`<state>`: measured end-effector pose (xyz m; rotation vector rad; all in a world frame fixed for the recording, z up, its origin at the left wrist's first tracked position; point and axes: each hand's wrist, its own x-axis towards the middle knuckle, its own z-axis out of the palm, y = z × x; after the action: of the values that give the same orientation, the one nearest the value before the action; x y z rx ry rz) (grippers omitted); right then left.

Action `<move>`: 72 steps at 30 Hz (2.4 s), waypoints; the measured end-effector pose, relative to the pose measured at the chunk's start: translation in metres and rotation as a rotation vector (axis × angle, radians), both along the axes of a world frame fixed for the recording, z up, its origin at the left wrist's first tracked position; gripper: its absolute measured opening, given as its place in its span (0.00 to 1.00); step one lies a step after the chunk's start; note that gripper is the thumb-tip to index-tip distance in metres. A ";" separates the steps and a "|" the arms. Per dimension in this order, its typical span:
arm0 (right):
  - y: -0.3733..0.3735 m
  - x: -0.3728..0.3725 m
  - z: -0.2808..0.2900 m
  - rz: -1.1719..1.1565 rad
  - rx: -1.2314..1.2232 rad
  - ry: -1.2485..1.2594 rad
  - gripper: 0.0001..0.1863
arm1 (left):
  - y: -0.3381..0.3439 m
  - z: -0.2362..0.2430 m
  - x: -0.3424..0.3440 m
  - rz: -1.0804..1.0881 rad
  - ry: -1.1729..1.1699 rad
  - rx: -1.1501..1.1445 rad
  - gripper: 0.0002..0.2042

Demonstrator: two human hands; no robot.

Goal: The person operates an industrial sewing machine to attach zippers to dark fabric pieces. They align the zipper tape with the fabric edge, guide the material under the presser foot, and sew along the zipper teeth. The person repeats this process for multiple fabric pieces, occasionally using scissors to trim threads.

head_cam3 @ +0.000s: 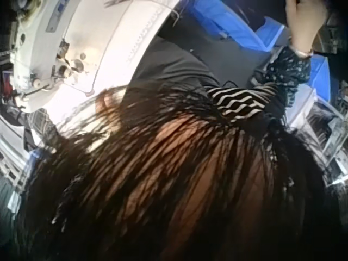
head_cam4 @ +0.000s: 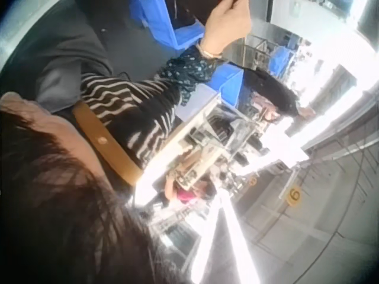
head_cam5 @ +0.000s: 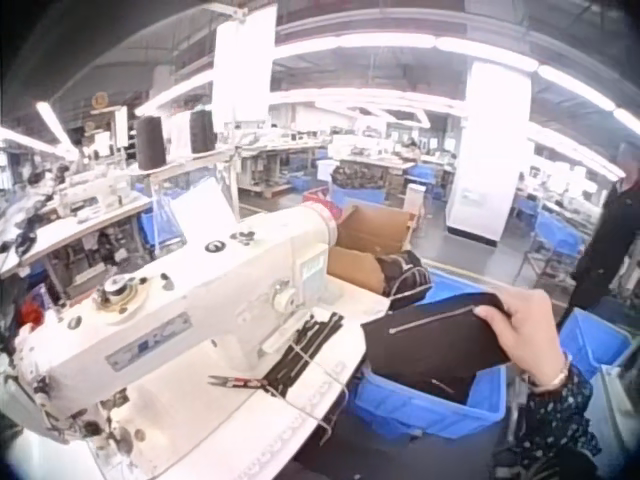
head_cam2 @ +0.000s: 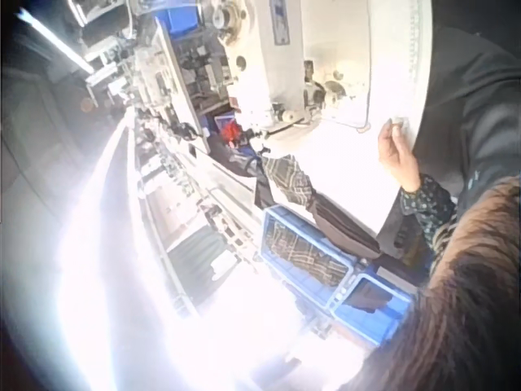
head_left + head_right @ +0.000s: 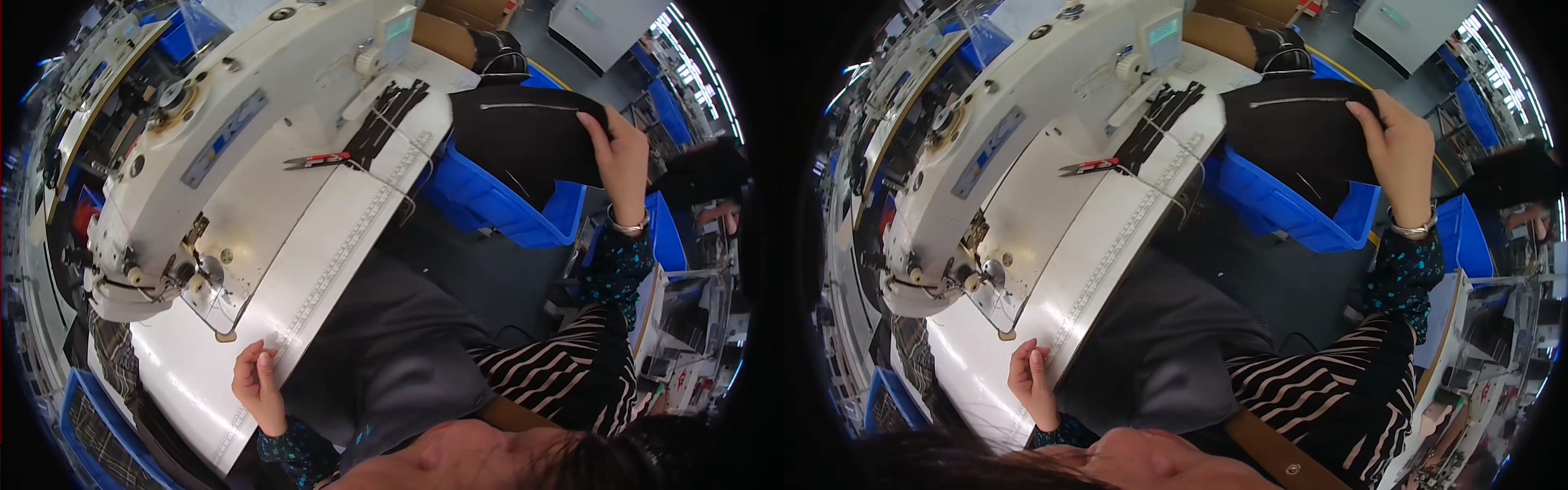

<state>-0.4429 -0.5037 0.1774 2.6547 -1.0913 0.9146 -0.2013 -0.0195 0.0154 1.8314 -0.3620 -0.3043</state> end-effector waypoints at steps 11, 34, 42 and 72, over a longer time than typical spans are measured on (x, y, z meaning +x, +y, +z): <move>-0.173 -0.124 -0.216 -0.524 0.247 -0.041 0.17 | 0.003 -0.010 0.006 0.031 -0.041 -0.053 0.09; 0.055 0.232 -0.132 0.964 -0.159 -0.039 0.09 | -0.001 -0.008 0.000 0.074 -0.203 0.118 0.03; 0.071 0.267 -0.146 0.770 -0.222 0.131 0.04 | -0.001 -0.008 -0.002 0.079 -0.254 0.132 0.02; -0.067 0.207 -0.144 0.630 -0.202 0.350 0.14 | -0.006 -0.001 -0.001 0.065 -0.365 0.210 0.01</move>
<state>-0.2359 -0.5705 0.0337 2.8574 -0.0724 0.5479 -0.2025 -0.0258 0.0140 2.1041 -0.5368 0.0420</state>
